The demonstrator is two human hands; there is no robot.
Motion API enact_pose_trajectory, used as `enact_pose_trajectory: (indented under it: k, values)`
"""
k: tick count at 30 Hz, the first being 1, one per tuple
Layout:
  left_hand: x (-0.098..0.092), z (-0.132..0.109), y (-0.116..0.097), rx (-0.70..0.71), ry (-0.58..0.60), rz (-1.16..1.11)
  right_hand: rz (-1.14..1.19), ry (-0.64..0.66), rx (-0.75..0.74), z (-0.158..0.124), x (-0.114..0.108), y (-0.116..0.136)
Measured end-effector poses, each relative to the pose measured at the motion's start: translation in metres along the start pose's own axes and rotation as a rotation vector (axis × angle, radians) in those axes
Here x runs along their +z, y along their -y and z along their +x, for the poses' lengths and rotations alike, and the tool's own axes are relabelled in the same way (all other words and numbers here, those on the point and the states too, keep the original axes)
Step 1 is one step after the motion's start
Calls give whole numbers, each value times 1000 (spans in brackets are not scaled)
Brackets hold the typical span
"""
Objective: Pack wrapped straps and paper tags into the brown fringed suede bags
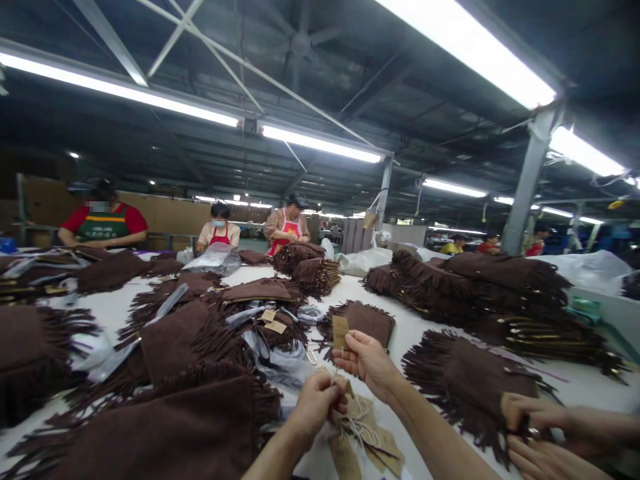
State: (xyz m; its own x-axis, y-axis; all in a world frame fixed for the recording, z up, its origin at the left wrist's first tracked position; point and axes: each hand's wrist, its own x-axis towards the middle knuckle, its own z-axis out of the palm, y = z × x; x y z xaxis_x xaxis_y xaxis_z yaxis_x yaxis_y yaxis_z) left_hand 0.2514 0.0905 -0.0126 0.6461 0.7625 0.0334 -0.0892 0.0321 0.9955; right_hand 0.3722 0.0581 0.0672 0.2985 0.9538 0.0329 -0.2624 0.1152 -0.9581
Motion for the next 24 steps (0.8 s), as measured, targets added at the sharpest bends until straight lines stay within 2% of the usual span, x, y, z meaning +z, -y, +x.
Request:
enact_pose_trajectory:
  k: [3, 7, 14, 17, 20, 21, 22, 24]
  values:
    - [-9, -3, -4, -13, 9, 36, 76, -34, -19, -5, -15, 1]
    - [-23, -17, -25, -9, 52, 95, 139, -43, -20, -18, -34, 3]
    - [-42, -57, -59, -1, 113, 295, 80, 28, 139, -60, -46, -19]
    - [-47, -73, -74, 56, 133, 476, -31, -2, 164, -72, -42, -29]
    - [-48, -84, -87, 145, 156, 709, -165, -122, 32, -78, -25, -33]
    - [-48, -86, -89, 154, 166, 747, -208, -125, -26, -81, -16, -33]
    - [-47, -87, -91, 151, 173, 754, -238, -88, -70, -85, -6, -32]
    - [-47, -89, -93, 152, 176, 750, -260, 86, -87, -93, 16, -30]
